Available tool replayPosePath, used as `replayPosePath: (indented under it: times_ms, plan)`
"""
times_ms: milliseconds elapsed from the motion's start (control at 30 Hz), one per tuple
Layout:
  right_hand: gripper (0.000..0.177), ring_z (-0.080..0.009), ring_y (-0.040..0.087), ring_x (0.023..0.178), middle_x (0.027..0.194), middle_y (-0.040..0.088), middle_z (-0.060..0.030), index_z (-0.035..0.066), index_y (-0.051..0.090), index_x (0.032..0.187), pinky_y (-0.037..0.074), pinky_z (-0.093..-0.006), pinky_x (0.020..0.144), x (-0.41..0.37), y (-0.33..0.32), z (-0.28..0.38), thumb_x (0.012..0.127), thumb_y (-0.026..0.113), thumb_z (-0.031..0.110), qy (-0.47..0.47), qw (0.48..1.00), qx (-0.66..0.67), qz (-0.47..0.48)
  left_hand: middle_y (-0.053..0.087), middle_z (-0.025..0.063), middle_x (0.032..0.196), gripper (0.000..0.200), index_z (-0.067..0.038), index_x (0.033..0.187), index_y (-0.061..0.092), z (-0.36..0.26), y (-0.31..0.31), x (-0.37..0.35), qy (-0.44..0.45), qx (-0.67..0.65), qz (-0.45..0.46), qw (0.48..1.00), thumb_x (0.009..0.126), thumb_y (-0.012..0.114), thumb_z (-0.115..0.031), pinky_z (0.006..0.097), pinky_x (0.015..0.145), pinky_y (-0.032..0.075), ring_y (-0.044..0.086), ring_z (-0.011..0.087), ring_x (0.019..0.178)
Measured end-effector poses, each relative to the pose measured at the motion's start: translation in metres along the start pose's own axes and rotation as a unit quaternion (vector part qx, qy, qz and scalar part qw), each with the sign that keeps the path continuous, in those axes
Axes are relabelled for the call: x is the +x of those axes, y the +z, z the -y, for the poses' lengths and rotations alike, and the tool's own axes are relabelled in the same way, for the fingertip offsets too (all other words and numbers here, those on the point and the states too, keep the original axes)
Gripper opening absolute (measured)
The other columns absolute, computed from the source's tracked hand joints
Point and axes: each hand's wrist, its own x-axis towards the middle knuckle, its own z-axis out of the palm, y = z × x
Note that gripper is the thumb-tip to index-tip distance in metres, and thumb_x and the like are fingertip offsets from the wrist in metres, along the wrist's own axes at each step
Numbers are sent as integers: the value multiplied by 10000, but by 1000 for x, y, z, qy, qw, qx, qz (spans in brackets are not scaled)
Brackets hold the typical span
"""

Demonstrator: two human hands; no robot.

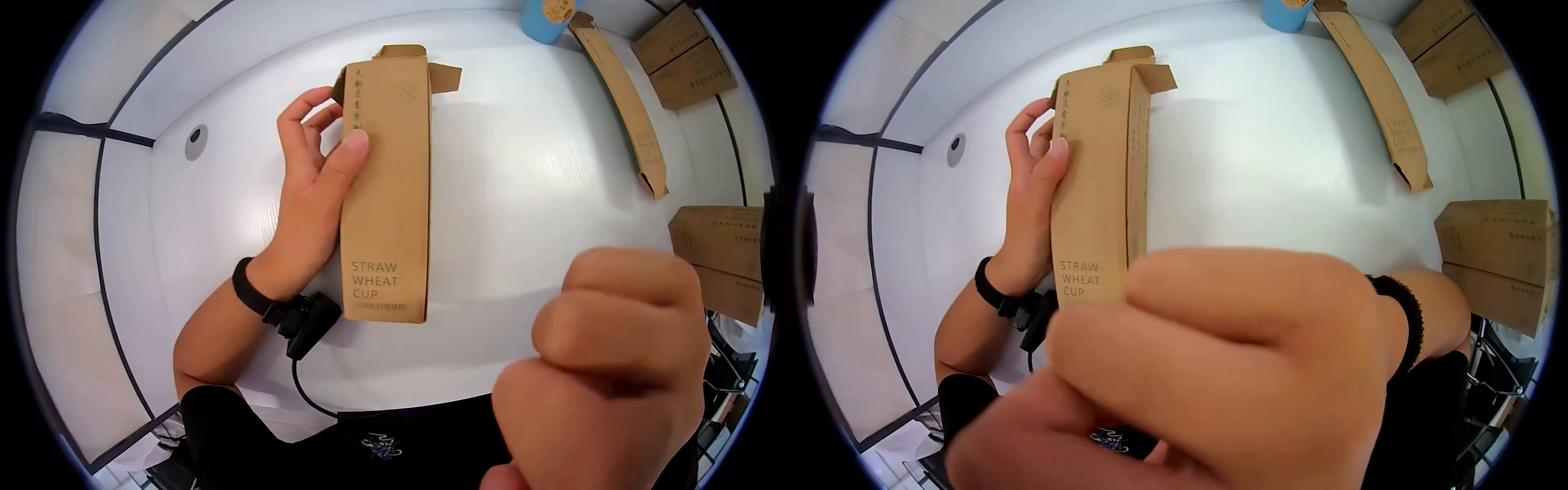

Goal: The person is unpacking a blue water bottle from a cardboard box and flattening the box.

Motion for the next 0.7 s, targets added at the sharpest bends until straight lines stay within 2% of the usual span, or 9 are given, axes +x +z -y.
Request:
replayPosePath:
  times_ms: [100,133,233,500,700]
  plan:
    - [141,-173,485,587,785,537,-61,56,679,919,375,-299,470,2,-5,-7,784,719,43,-26,999,-19,17,297,212,1579,743,-146,1622,187,7,-5,1,7,13,-7,1000,1076,645,-357,413,1105,504,457,280,1410]
    - [142,-175,488,592,789,539,-62,55,679,920,378,-300,475,4,-6,-9,785,719,41,-33,999,-31,27,296,211,1582,747,-147,1623,189,-3,1,-1,-15,4,-8,1000,1074,645,-367,413,1126,484,426,275,1429]
    - [144,-181,498,607,802,547,-65,51,678,924,388,-303,489,10,-4,-15,787,721,36,-67,995,-59,53,296,210,1584,747,-149,1622,192,1,-1,0,-6,5,-5,1000,1072,645,-372,408,1126,483,429,273,1425]
    - [149,-198,525,648,835,567,-74,43,676,934,414,-311,527,35,7,-41,794,725,23,-200,971,-72,112,305,206,1568,744,-139,1619,190,0,0,-1,3,-4,-7,1000,1073,649,-351,402,1079,516,506,276,1364]
    - [154,-211,545,679,861,582,-80,36,675,941,434,-317,556,9,8,-14,799,728,13,-60,994,-62,68,307,202,1561,754,-136,1620,184,-2,-1,-1,-1,3,2,1000,1073,649,-365,411,1068,536,499,290,1388]
